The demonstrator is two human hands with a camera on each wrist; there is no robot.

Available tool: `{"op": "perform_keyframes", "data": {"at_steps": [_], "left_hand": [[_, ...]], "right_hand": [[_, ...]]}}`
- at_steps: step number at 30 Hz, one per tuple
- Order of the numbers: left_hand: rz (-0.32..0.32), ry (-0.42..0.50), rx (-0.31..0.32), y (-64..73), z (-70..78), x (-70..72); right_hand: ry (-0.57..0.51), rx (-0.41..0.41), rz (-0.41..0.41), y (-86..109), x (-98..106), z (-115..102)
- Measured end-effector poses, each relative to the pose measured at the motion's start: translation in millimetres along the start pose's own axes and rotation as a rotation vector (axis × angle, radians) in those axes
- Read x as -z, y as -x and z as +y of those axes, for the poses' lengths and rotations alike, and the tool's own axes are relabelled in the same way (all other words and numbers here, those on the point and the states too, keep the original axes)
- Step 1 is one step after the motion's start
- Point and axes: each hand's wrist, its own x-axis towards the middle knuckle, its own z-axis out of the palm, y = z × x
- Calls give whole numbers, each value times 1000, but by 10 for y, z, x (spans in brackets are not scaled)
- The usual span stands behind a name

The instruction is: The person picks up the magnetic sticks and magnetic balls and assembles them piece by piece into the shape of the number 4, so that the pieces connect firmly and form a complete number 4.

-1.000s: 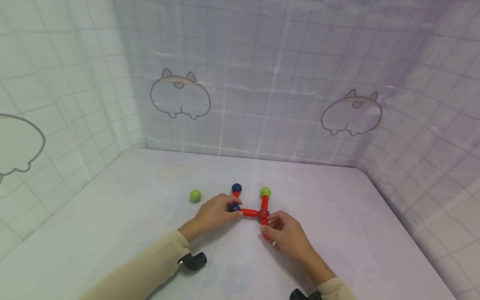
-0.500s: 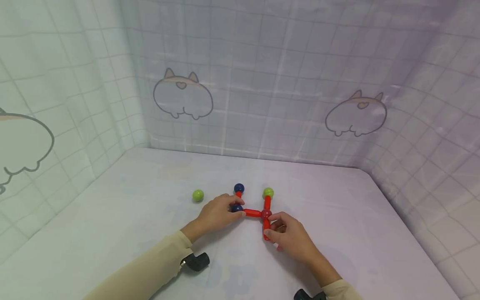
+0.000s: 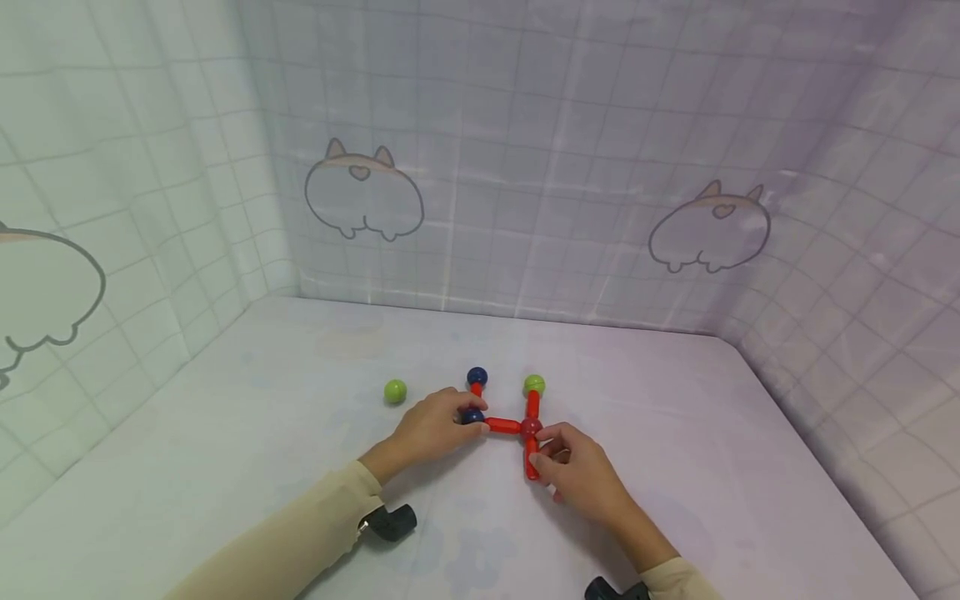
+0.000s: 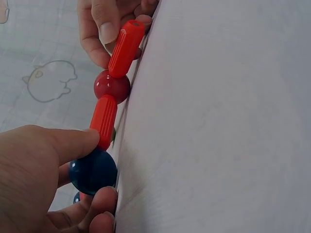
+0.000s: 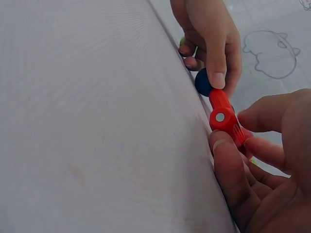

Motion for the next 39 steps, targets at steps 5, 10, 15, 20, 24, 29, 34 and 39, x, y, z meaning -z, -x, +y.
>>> {"op": "perform_keyframes", "data": {"at_steps": [5,10,15,20,24,29,34,39], "left_hand": [[-4,-4,14,22,9,2],[-10,6,16,73,30,33],[2,24,3,117,-16,81],[39,70,7,162,-129,171],[107,116,14,206,-244,281],[228,180,25,230,-403,428],[313,245,35,221,-579,572],[320,219,68,205,-720,685]], "right_hand": [[-1,-1,-1,14,-2,9],[-5,-2,0,15,0,31],[-9,-3,-3,13,6,55],[-12,-4,-7,12,3,60],[-8,-2,-7,9,-5,48],[-6,-5,0,9,-1,47],[-9,-14,4,-1,4,39],[-30,-7,5,-28,28,42]]}}
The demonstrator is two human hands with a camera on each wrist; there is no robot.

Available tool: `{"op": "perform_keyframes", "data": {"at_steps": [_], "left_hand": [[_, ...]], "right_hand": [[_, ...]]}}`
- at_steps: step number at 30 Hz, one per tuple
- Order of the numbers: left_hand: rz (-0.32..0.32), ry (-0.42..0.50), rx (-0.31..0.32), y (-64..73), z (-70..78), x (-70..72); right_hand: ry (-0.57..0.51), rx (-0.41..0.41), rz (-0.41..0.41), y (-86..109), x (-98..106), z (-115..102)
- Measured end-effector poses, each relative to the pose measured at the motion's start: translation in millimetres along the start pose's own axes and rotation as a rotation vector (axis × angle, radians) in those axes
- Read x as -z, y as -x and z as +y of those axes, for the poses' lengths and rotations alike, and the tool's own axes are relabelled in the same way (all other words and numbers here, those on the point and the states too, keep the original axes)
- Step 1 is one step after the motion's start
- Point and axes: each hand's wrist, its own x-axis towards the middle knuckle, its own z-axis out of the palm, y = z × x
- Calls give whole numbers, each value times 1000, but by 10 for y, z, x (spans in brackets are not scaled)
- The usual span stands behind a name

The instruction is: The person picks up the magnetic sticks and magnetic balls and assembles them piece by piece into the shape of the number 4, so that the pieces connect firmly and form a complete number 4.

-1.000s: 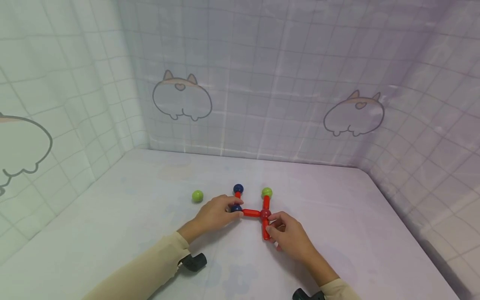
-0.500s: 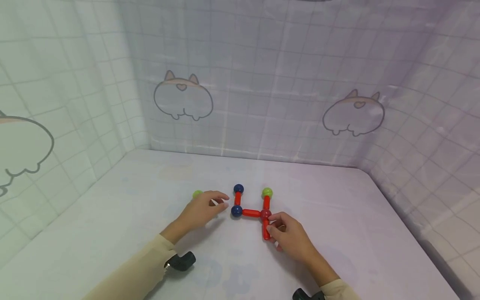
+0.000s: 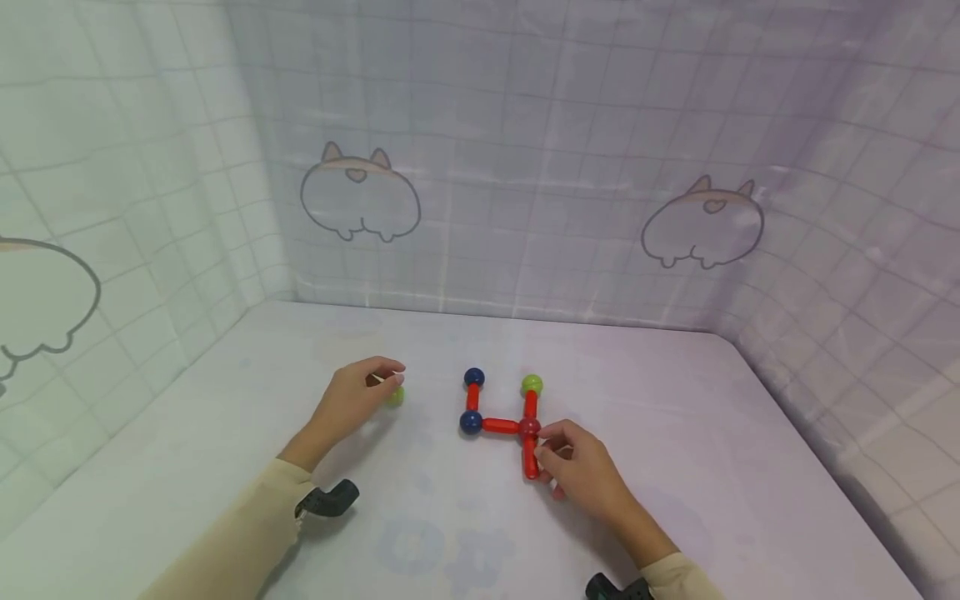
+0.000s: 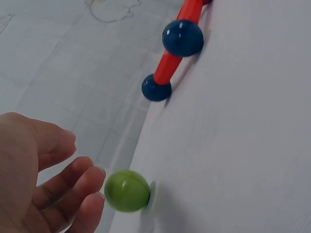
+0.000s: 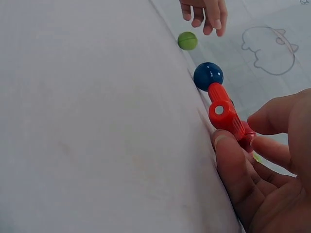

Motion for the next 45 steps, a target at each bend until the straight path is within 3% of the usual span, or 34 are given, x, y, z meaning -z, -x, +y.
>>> {"op": "perform_keyframes", "data": {"at_steps": [7,12,23,31,37,45], "left_hand": [[-19,-121,3,-23,-82,94],[-58,-171,9,-25,-125,104],[-131,-163,27,-22,-205,2],[-147,-192,-3,-9,-192,-12],[-116,-196,-33,17,-167,-27],[-103,-42,-28,30,-120,-116]], "right_hand": [[13,59,-11,-101,98,6],[38,92,-85,-192,162,4],[112,160,-219,-361,247,66],[104,119,-166,-327,206,95],[132,117,-115,-293,149,83],[143,121,-86,-288,123,62]]}}
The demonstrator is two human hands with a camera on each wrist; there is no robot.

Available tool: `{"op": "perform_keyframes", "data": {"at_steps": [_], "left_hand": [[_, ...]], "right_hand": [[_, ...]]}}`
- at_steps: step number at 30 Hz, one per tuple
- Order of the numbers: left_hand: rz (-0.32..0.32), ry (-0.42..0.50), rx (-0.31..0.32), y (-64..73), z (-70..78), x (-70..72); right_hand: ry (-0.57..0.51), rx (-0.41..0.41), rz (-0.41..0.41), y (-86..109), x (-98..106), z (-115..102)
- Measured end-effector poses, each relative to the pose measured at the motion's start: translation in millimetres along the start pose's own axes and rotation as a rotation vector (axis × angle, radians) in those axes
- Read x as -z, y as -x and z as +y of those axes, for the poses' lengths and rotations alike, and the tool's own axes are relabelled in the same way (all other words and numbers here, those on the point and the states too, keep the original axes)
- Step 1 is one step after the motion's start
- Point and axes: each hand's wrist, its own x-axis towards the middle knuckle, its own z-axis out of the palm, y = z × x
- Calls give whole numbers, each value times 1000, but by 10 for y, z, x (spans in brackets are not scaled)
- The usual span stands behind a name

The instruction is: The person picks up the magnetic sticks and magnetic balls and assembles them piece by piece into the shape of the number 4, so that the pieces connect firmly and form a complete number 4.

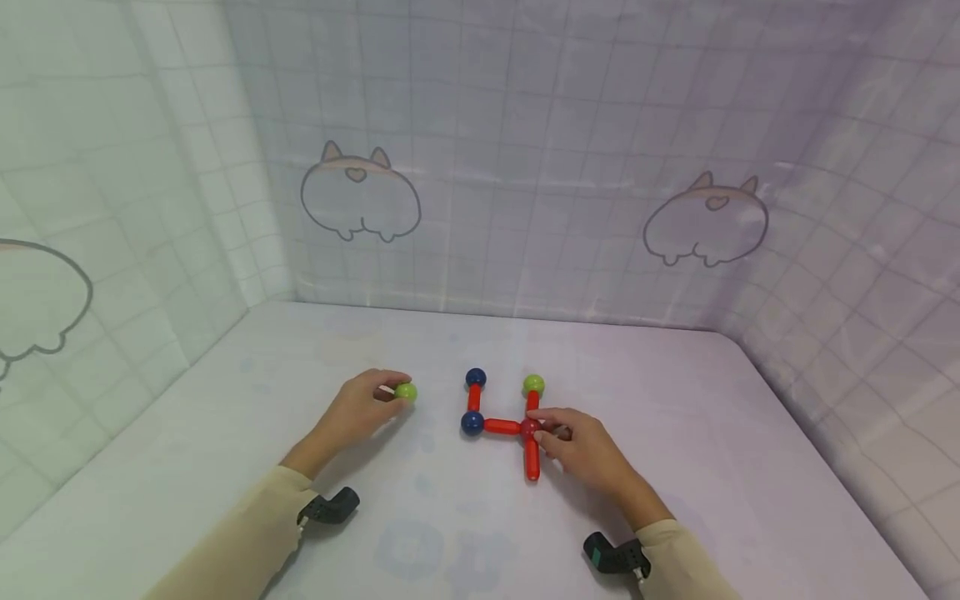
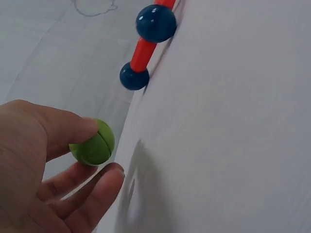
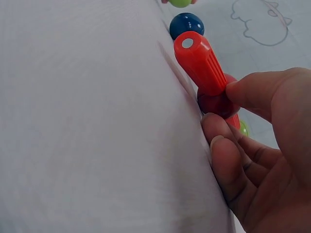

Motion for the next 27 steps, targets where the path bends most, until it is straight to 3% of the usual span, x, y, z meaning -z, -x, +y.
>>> {"op": "perform_keyframes", "data": {"at_steps": [9,16,27], "left_hand": [[-68,137,-23,47,219,-116],[-151,227,12,77,299,-202],[-157,226,29,105,484,-304]], "right_hand": [[2,-4,1,5,1,6],[5,-10,0,-15,3,9],[13,-15,-45,-23,103,-29]]}}
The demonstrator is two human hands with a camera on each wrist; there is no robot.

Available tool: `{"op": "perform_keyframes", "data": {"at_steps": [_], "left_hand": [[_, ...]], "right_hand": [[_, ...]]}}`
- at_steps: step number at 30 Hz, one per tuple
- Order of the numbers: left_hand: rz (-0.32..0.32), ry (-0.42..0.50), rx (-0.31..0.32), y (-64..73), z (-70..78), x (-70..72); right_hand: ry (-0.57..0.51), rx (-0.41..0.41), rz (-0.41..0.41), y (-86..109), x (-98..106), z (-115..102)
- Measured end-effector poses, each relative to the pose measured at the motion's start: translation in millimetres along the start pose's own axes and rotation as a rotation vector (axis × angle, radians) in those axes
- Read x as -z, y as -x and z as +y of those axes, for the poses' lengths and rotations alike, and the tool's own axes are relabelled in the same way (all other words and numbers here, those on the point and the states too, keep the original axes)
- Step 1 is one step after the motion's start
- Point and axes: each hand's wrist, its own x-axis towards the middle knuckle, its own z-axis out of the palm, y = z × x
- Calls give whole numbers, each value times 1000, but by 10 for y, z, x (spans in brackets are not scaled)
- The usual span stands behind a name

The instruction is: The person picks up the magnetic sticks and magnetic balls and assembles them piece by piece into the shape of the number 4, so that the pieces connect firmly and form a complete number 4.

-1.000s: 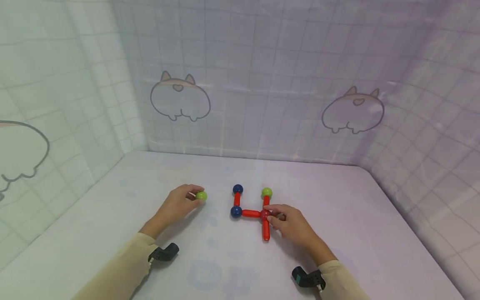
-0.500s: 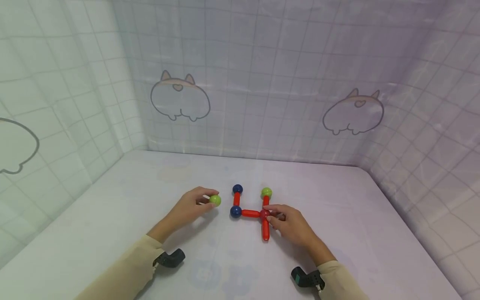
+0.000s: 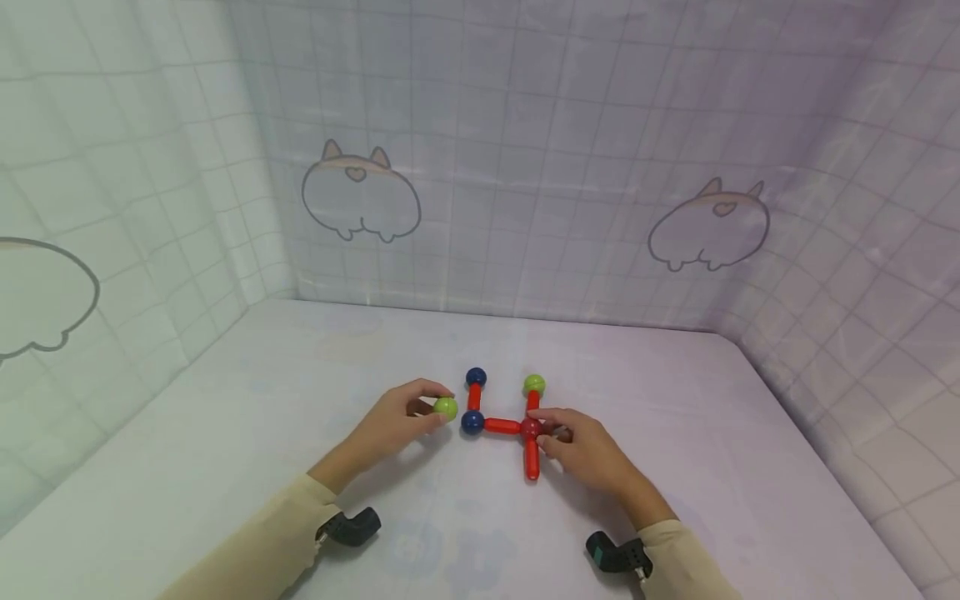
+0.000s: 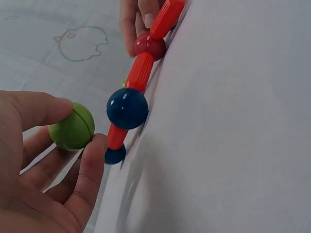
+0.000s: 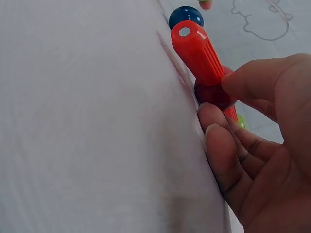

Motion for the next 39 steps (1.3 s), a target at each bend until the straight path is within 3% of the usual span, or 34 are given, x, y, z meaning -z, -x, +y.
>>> {"op": "perform_keyframes", "data": {"at_steps": [10,19,25,32,39], "left_hand": [[-72,35,-43,58,48,-97],[-163,32,-60,92,62,-199],[-216,32,-76,125,99,-245],[-258,33,-33,122,125,-261],[-296,6,-67,120,152,-297]], "right_hand": [[81,43,-23,25,-1,6],[143,152,-43,40,-11,-13],[172,154,-36,28,-31,2],[197,178,-48,10,-12,14],[211,205,-89,4,19,-1]]}}
